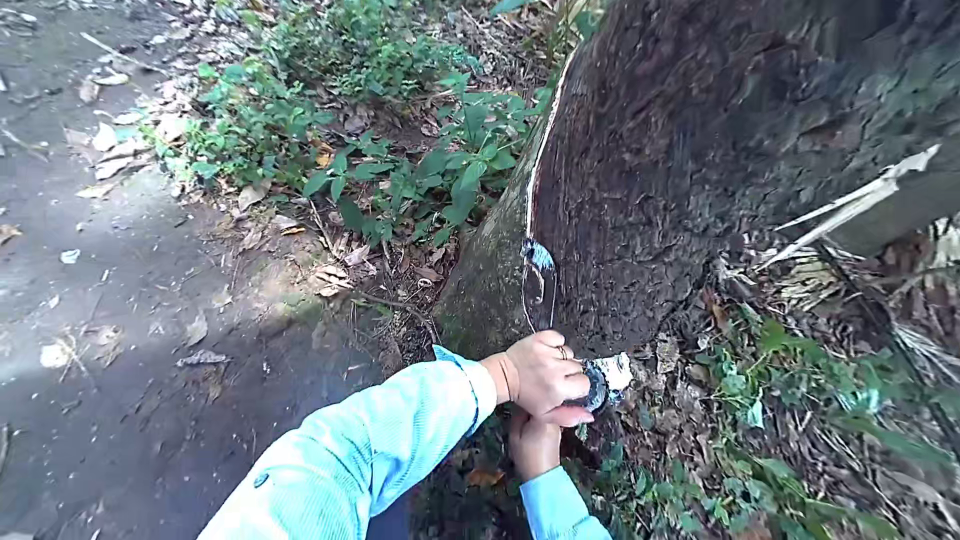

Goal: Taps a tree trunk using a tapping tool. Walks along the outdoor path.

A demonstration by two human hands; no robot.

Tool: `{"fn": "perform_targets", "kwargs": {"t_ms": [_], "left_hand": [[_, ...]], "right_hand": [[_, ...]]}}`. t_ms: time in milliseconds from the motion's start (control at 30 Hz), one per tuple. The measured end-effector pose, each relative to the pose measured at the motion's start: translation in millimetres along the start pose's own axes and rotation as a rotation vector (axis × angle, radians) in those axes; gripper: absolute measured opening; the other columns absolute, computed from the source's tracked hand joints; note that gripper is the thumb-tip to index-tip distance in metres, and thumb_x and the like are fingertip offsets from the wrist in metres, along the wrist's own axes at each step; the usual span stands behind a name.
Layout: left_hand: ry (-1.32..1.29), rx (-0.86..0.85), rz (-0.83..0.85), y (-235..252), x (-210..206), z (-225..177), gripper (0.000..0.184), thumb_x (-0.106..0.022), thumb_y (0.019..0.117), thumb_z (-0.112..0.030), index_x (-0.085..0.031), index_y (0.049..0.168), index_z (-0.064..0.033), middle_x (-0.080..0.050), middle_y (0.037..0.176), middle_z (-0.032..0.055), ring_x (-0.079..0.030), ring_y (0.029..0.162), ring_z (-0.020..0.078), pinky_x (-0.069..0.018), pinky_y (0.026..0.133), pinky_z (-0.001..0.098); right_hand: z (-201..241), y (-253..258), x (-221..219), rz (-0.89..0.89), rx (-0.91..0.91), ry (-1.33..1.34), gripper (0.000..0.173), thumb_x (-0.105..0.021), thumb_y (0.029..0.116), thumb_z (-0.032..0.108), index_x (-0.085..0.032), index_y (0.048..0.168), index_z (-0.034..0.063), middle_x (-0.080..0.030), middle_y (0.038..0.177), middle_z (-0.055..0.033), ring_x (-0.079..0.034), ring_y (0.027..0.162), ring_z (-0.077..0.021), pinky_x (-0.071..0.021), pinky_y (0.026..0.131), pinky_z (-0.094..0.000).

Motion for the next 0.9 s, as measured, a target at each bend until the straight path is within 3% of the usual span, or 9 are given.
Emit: {"fn": "perform_targets", "kwargs": {"t_ms": [167,267,467,600,733,800,900], "left_hand": [[-0.041,0.064,0.231,2,-9,-11,0.052,-0.049,0.0970,-0.051,-0.067,0.071,-0.0101,-0.067,0.063,0.0070,-0.068,0.065,0.0253,-0.0496,0.076,0.0443],[0.058,0.105,0.188,6,-17,-7,0.051,-0.050,0.0945,-0.052,-0.067,0.070,-0.0105,-0.068,0.064,0.0068,-0.069,0.066,0.0250,-0.0490,0.076,0.0437],[0.071,0.176,0.207,12,-18,-7,0.052,-0.051,0.0947,-0.050,-0.067,0.070,-0.0081,-0.068,0.063,0.0086,-0.069,0.063,0.0259,-0.0496,0.075,0.0457],[0.166,0.247,0.104,12,-28,-14,0.058,-0.047,0.0949,-0.056,-0.066,0.067,-0.0090,-0.066,0.061,0.0077,-0.067,0.061,0.0247,-0.0500,0.073,0.0441],[0.178,0.266,0.048,23,-23,-9,0.058,-0.047,0.0952,-0.055,-0.064,0.063,-0.0088,-0.064,0.057,0.0076,-0.065,0.057,0.0241,-0.0492,0.072,0.0436],[0.190,0.289,0.076,27,-22,0,0.057,-0.048,0.0949,-0.054,-0.063,0.064,-0.0084,-0.065,0.058,0.0079,-0.066,0.058,0.0250,-0.0496,0.072,0.0447],[0.122,0.387,0.164,8,-49,-28,0.053,-0.058,0.0924,-0.051,-0.068,0.068,-0.0054,-0.068,0.063,0.0111,-0.071,0.065,0.0298,-0.0546,0.075,0.0517]], "right_hand": [[-2,-12,7,0.056,0.004,0.078,0.021,-0.058,0.0908,0.002,-0.068,0.102,-0.0133,-0.072,0.090,-0.0277,-0.074,0.085,-0.0441,-0.0588,0.076,-0.0585],[-12,-1,10,0.093,0.044,0.084,0.022,-0.059,0.0911,0.003,-0.067,0.102,-0.0144,-0.072,0.088,-0.0284,-0.074,0.083,-0.0446,-0.0586,0.075,-0.0589],[-12,3,16,0.225,-0.015,0.148,0.025,-0.056,0.0974,0.005,-0.065,0.110,-0.0149,-0.072,0.095,-0.0289,-0.073,0.091,-0.0444,-0.0567,0.083,-0.0594],[-28,2,23,0.261,0.067,0.127,0.024,-0.060,0.0934,0.003,-0.065,0.108,-0.0161,-0.072,0.093,-0.0297,-0.072,0.089,-0.0458,-0.0571,0.081,-0.0605],[-26,11,30,0.263,0.104,0.178,0.028,-0.059,0.0952,0.002,-0.061,0.116,-0.0164,-0.072,0.097,-0.0287,-0.073,0.092,-0.0427,-0.0575,0.084,-0.0574],[-23,22,28,0.263,0.124,0.187,0.027,-0.060,0.0948,0.002,-0.061,0.115,-0.0161,-0.071,0.098,-0.0284,-0.073,0.092,-0.0421,-0.0571,0.084,-0.0570],[-52,-8,20,0.336,0.151,0.152,0.021,-0.062,0.0896,0.000,-0.067,0.102,-0.0157,-0.071,0.091,-0.0299,-0.072,0.088,-0.0457,-0.0565,0.081,-0.0611]]}}
Point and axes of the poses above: each hand's wrist, its own y-axis towards the middle knuckle, its own x-axis out of the back of the hand, z = x × y, the point moved 7 cm from there along y, towards the middle knuckle
